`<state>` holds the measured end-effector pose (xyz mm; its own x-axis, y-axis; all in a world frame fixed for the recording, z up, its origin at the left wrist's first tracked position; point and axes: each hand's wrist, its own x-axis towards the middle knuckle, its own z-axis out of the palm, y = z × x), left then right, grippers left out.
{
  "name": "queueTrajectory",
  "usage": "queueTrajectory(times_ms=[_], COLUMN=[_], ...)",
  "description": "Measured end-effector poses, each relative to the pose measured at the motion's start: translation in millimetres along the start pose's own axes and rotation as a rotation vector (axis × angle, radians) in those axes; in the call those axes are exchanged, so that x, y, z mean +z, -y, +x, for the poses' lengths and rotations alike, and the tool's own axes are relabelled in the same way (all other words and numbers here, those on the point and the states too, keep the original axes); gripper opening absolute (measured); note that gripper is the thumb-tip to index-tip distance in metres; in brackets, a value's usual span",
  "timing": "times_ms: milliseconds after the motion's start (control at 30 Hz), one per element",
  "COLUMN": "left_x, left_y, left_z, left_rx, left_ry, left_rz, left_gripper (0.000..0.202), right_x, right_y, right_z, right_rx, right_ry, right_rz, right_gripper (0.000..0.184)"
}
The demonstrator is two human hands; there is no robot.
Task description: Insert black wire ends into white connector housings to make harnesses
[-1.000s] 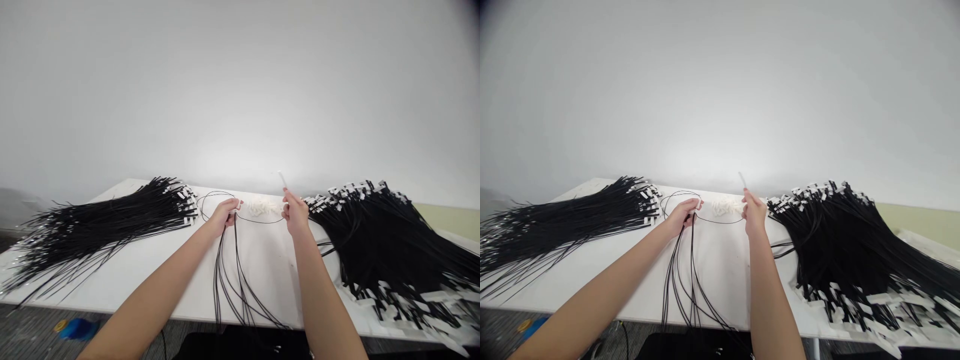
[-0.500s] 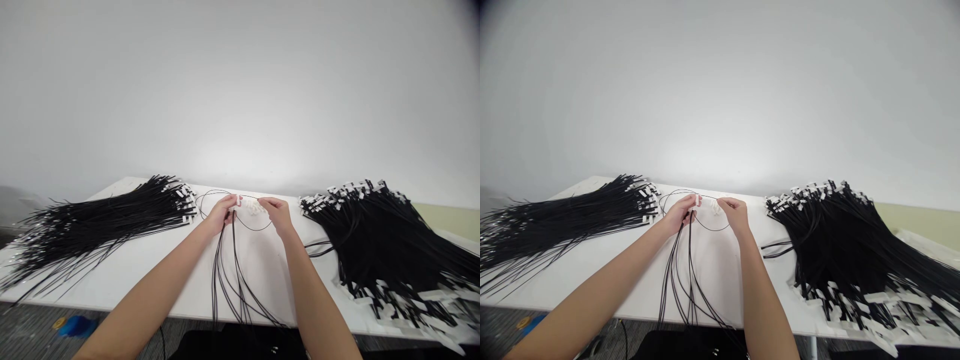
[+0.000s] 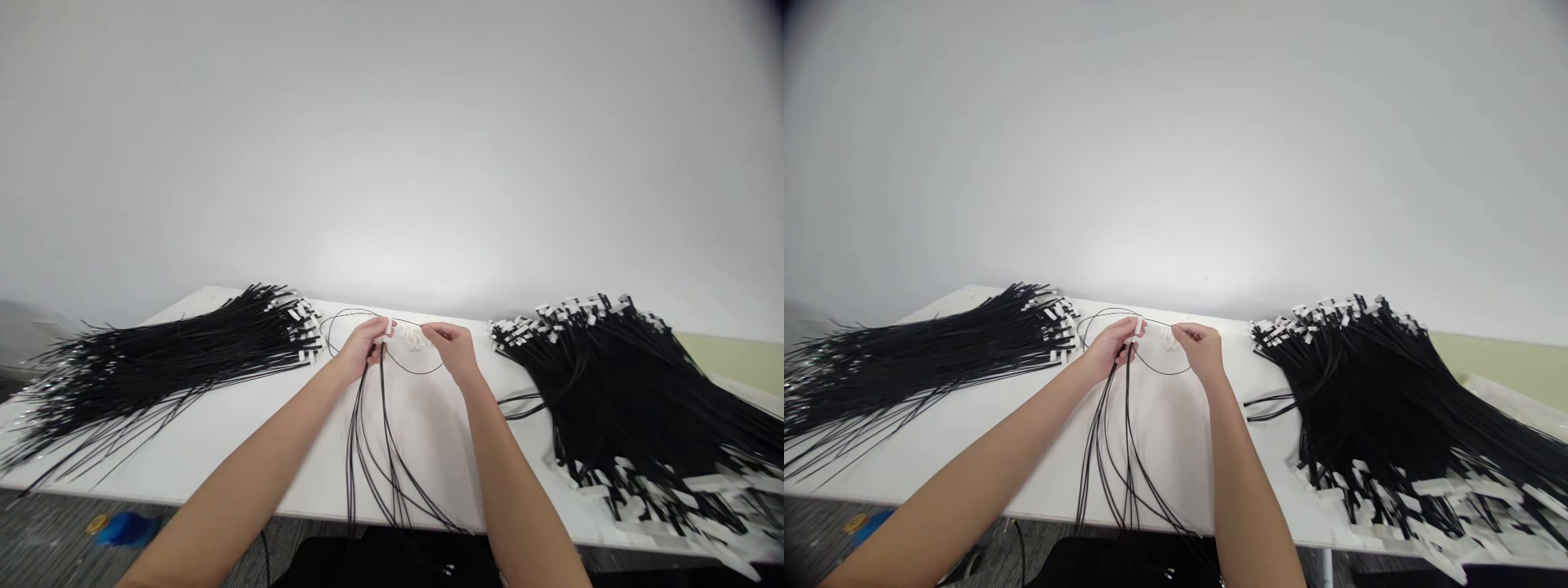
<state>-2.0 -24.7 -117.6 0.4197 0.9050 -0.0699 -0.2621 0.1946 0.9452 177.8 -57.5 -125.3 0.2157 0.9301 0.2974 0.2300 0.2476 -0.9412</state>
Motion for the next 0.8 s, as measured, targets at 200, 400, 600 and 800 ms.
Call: queueTrajectory(times_ms=[200, 400, 600, 800], left_x=[-1.1, -4.0, -1.0, 0.4], left_y=[1.7, 5.8, 7.6, 6.9], left_z=[1.1, 3.7, 3.2, 0.5], left_rx=[0.006, -0.014, -0.079, -0.120], left_ry=[-0.019, -0.053, -0.060, -0.013], left_rz=[0.033, 0.107, 0.166, 0.174], left_gripper=[0.027, 0.025, 0.026, 0.025], right_x=[-1.6, -3.6, 0.9, 11.5], right_y=[-5.9, -2.6, 0.0, -1.3], right_z=[1.6, -2.4, -8.8, -10.6], right_rx=[-0.066, -0.205, -0.345, -0.465], right_ry=[-0.010, -0.021, 0.002, 0.053], right_rz=[-0.106, -0.314, -0.595, -0.716], right_gripper=[0.025, 0.022, 0.021, 0.024])
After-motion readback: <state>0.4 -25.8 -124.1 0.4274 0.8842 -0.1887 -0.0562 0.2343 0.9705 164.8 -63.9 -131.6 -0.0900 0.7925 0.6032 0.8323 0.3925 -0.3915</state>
